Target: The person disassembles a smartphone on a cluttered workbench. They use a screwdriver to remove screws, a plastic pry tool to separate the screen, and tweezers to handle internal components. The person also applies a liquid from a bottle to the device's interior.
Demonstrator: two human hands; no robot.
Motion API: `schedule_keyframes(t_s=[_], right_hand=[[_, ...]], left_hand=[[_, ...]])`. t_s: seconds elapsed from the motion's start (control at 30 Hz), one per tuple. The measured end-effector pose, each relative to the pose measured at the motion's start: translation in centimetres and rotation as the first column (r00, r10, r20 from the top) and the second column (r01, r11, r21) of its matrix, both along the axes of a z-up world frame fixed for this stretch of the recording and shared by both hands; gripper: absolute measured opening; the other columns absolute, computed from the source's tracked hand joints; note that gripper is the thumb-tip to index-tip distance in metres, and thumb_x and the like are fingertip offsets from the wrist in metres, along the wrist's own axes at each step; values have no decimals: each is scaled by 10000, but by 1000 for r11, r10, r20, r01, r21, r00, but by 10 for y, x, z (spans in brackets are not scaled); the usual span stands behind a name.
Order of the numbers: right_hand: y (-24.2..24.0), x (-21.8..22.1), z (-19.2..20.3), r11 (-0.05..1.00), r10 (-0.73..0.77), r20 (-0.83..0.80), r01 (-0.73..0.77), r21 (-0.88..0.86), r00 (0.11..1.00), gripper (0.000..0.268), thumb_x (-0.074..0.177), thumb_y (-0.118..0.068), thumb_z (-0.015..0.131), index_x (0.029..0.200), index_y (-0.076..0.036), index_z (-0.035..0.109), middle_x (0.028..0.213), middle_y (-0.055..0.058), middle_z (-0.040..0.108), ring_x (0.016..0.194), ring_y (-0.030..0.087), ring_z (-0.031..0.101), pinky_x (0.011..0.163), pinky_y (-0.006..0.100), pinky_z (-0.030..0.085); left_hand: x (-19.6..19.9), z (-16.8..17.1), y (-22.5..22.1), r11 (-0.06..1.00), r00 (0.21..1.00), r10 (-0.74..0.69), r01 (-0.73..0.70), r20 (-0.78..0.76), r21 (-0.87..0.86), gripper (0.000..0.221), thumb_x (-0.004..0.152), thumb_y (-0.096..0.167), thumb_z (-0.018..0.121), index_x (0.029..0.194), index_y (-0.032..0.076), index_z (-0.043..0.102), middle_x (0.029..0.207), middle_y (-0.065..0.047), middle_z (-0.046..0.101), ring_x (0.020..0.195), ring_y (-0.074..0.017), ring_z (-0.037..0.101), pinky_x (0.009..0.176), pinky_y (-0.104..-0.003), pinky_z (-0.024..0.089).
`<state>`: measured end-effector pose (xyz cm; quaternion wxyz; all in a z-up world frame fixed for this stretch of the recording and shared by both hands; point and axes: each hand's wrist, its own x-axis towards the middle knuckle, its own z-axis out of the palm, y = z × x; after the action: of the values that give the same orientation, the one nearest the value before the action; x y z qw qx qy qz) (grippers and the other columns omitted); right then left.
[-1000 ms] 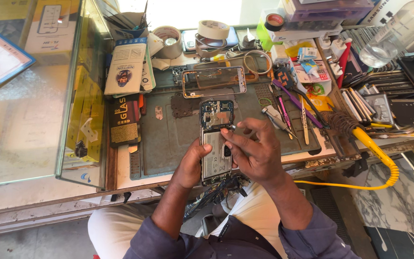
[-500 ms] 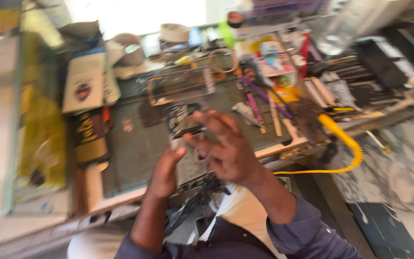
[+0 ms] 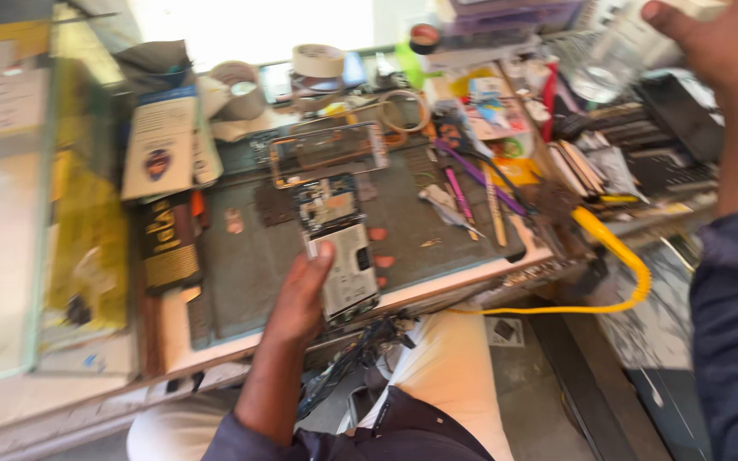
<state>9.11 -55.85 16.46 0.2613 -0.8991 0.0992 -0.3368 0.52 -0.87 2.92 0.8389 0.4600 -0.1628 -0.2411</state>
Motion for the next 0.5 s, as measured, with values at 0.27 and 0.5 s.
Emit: schedule_keyframes(t_s=[0.27,0.5], right_hand=[[-36,55,-44,847,-13,92,59,-528,996,687,858,-374,902,1280,55,571,1207,267,697,1085,395,704,908,486,579],[-17,13,-21,996,84,-94,-83,10,992,641,1017,-447,793,1328,64,565,1216,211,688,1101,310,706,970,416,561]], left_hand=[[-1,6,-4,998,1000,6,-5,3,-58,573,1029,339,584,1472,-8,473,1434,-190,619,1208,-321,669,961,-453,589],[-30,16,-9,983,999,43,-41,7,-180,638,1004,372,602,1536,83,402,1467,-203,577,1278,-349,625,974,-482,569]])
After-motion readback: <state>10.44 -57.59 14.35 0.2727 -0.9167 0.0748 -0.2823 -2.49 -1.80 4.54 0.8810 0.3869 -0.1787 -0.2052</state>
